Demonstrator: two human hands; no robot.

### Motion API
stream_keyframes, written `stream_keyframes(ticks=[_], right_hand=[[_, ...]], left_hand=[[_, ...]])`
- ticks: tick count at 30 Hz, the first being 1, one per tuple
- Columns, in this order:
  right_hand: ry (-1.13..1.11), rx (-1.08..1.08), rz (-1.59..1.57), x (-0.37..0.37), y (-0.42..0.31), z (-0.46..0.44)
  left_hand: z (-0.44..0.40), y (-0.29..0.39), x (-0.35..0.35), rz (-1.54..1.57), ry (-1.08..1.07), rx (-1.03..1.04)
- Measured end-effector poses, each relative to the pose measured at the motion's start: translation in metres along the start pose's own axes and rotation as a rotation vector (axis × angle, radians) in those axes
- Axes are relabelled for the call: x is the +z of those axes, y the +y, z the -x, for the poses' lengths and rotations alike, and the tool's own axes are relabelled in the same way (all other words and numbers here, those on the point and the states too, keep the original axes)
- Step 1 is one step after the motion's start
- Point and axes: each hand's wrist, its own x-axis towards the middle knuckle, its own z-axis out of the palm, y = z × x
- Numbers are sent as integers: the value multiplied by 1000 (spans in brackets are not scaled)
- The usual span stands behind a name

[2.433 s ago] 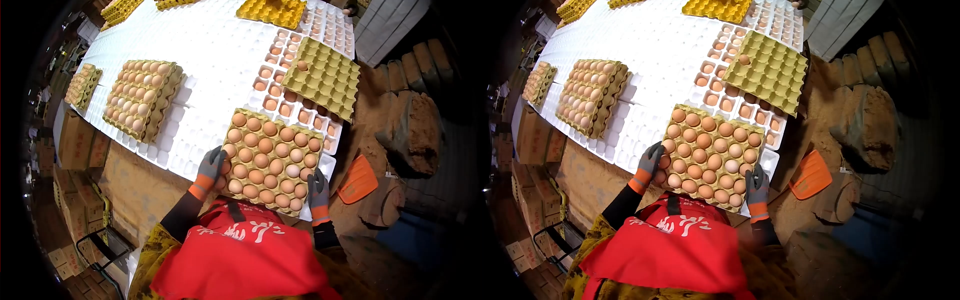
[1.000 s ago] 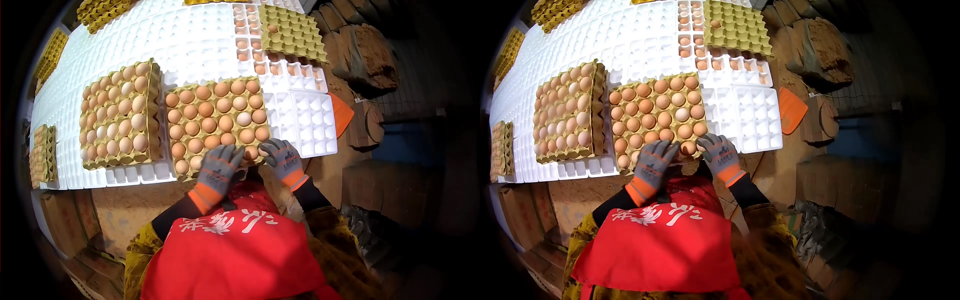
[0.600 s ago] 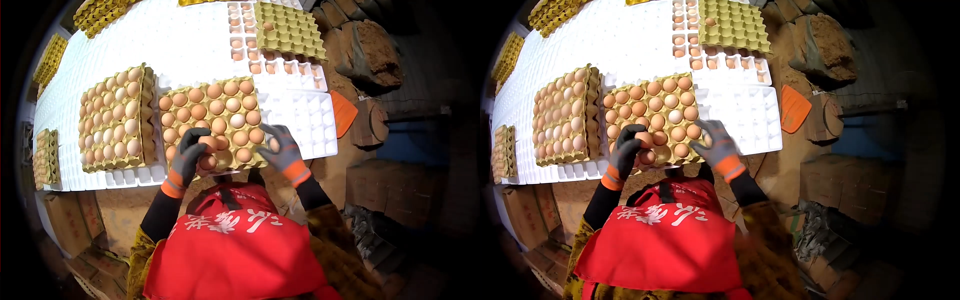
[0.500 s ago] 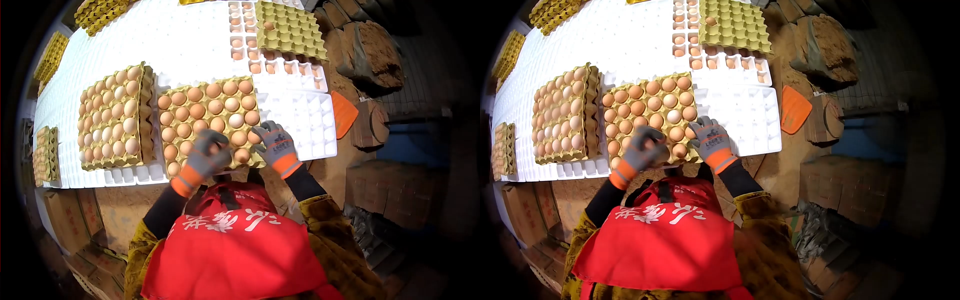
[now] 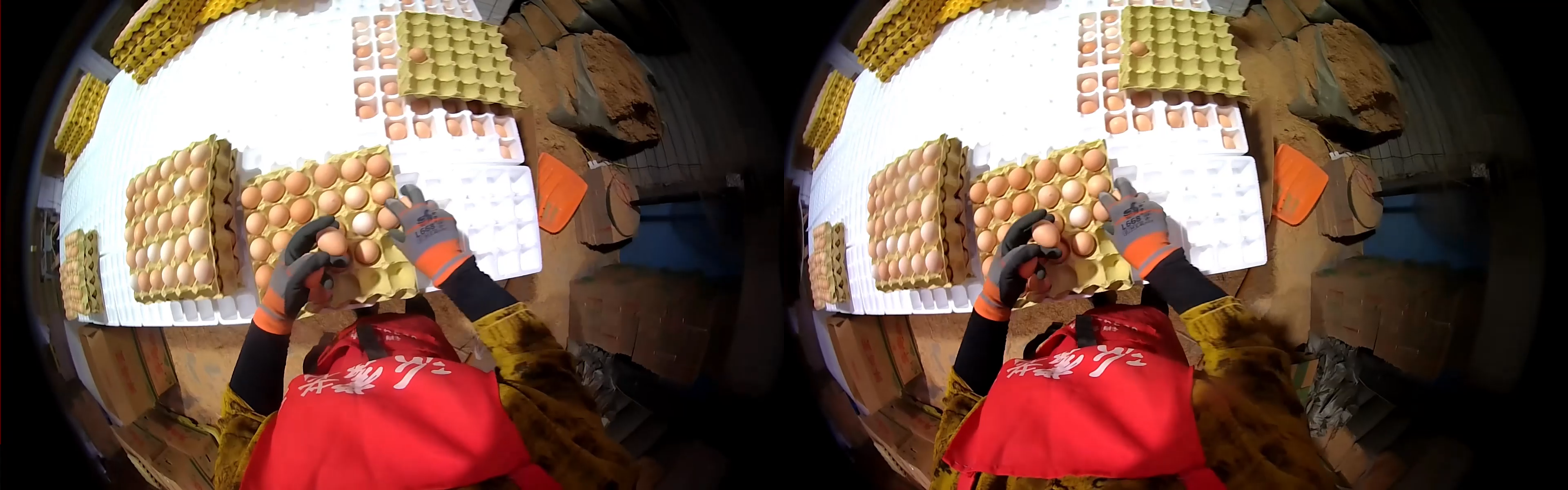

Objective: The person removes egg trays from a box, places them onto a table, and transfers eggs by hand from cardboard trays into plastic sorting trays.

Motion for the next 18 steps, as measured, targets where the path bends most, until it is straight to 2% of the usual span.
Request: stream_keyframes(ticks=[2,3,4,6,7,8,9,10,11,12,14,15,16,18], right_hand=[[114,-19,-220,-1,8,4],[86,92,-453,-9,8,8],[246,108,-667,-5,13,14],[307,162,-971,-4,40,28],[312,222,-1039,-10,57,37],[333,204,-1029,-15,80,44],[327,305,-1098,-16,105,53],[349,315,-1029,-28,125,58],[326,276,-853,-33,153,62],[308,235,-678,-39,172,59],[331,218,-529,-39,189,50],[321,206,-455,-38,193,49],[405,142,-314,-32,191,41],[257,187,-357,-28,183,21]], left_hand=[[-12,2,11,-417,25,65],[-13,-1,27,-801,49,154],[-15,0,42,-1203,65,307],[-20,0,68,-1485,25,145],[-26,-15,67,-1612,-10,143],[-30,-12,67,-1584,-36,103],[-33,-4,69,-1558,-62,63],[-34,5,68,-1531,-85,20],[-28,19,66,-1338,-35,180],[-21,32,69,-1218,59,200],[-33,46,85,-1165,211,348],[-47,52,107,-1151,244,409],[-62,48,126,-1091,241,412],[-108,27,161,-1132,222,421]])
